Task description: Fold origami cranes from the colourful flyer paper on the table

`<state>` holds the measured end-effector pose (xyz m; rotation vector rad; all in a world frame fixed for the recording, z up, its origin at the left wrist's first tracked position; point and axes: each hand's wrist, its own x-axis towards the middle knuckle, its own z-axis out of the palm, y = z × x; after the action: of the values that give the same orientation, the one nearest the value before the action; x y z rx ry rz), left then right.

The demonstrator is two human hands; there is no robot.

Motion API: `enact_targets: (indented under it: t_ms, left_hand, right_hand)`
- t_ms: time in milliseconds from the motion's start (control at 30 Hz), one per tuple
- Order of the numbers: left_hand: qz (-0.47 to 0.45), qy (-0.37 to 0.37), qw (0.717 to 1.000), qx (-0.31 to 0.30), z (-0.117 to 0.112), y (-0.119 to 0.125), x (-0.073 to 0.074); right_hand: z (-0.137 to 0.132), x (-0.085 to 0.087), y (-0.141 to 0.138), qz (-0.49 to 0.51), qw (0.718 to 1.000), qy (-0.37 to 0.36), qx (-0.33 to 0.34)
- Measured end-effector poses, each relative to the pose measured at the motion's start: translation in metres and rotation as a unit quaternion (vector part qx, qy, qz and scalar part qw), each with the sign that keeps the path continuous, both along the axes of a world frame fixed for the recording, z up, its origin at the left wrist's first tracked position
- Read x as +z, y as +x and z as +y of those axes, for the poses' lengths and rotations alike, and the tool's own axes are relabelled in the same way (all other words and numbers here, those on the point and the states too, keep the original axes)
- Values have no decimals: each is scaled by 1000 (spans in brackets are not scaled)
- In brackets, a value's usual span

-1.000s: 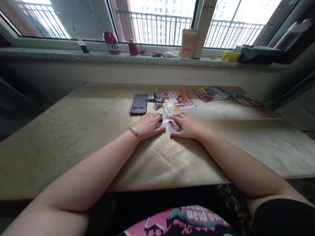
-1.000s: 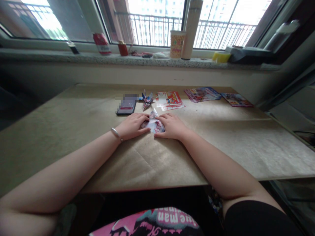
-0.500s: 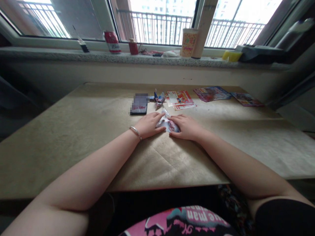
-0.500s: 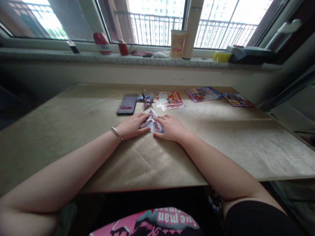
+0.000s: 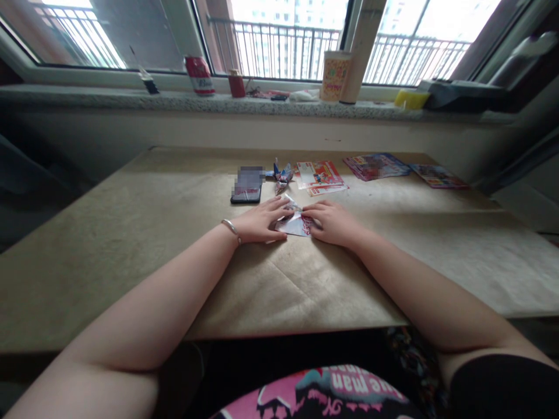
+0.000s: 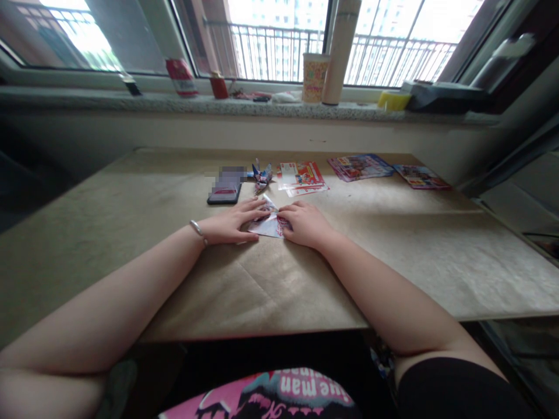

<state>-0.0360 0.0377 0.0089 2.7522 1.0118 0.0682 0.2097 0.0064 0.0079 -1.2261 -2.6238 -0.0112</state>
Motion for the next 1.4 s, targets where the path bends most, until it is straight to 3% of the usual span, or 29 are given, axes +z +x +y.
enact_targets:
  t_ms: [200, 400, 833, 1133, 1300, 1400]
  left_hand:
    - [-7, -8, 1000, -19, 1, -1, 5]
    - [-45, 19, 999, -17, 1, 0, 0]
    - [-83, 37, 995, 50, -7, 10, -4]
    - [-123, 32, 985, 120, -6, 12, -12]
    - [-198, 38, 972, 121, -3, 9, -20]
    - [-183, 35, 974, 128, -3, 9, -21]
  right_hand:
    - [8, -8, 6, 25, 1000, 2, 19]
    - [6, -6, 4, 27, 1000, -6, 12]
    - [-6, 5, -2, 19, 1000, 11, -12]
    - [-7, 5, 0, 32, 991, 84, -94]
    - [-4, 6, 4, -22, 984, 167, -59]
    - [-3, 8, 6, -59, 983, 173, -34]
